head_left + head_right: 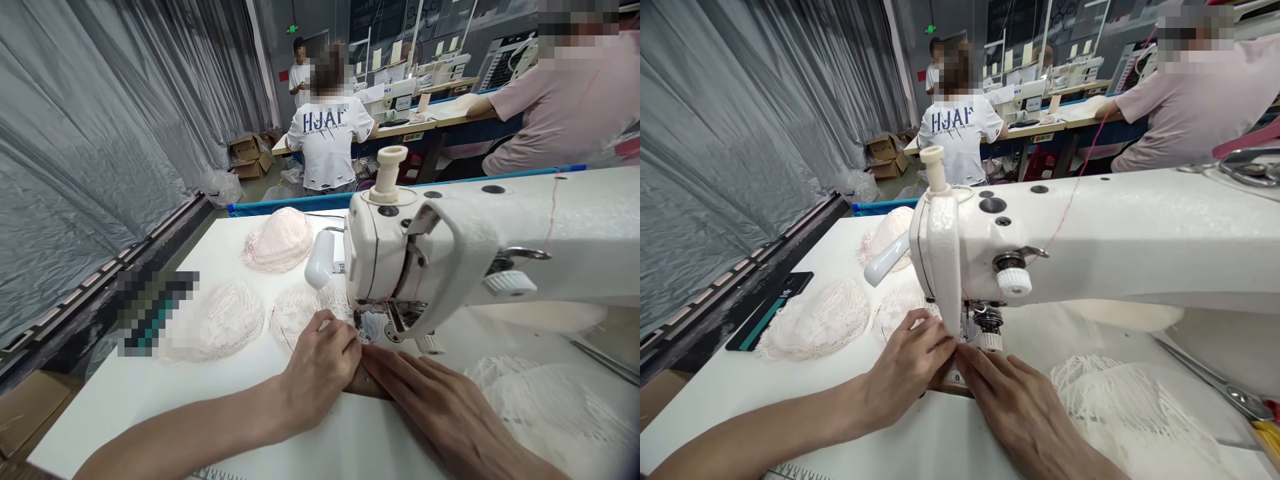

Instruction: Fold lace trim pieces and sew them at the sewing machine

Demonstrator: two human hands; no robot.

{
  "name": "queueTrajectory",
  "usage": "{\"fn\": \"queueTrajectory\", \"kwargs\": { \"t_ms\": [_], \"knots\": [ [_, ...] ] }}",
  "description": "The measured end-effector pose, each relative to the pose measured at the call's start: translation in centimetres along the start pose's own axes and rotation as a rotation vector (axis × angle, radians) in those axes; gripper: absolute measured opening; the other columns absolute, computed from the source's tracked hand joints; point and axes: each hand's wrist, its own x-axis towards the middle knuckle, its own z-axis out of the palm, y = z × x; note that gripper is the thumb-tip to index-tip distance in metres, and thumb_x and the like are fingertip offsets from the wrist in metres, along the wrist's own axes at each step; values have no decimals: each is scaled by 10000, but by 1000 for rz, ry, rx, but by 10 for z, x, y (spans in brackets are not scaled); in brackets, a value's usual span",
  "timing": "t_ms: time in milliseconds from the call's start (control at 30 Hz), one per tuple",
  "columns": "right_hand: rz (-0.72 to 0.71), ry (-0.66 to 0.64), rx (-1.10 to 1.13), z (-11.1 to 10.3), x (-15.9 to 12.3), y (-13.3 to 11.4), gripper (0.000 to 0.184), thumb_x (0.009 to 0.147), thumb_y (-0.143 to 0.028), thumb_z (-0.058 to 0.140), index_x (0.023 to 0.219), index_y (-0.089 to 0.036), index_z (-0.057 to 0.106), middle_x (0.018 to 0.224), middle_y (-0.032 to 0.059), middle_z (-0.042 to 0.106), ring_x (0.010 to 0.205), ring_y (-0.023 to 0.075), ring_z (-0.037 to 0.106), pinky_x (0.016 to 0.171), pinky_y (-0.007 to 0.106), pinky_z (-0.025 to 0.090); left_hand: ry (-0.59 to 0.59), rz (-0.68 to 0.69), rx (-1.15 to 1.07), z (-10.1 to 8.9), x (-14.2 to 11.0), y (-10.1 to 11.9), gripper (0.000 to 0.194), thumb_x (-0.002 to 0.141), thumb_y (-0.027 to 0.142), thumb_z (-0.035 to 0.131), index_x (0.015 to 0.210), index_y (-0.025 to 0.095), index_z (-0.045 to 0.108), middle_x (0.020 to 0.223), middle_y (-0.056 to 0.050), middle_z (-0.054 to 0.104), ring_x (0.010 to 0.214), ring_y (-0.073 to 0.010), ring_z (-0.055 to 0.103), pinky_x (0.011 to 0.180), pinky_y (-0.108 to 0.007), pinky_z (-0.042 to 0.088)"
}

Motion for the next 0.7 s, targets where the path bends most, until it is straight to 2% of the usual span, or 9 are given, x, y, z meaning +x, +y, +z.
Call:
{"fn": "queueTrajectory", "kwargs": {
  "t_ms": [367,700],
  "knots": [
    [-24,-8,5,-6,0,-3,417,909,-31,273,1048,-145,651,1116,108,672,902,177,667,640,260,581,-7,-3,54,3,-5,0,220,851,-7,435,783,127,596,763,-15,613,740,-113,580,863,-325,409],
    [-32,4,-5,-3,-1,-1,368,908,-54,319,1111,-114,619,1134,111,665,899,173,669,651,243,570,-26,-4,73,8,-8,-3,252,831,-35,439,754,147,595,813,-11,617,751,-112,590,906,-352,381]
  ]
}}
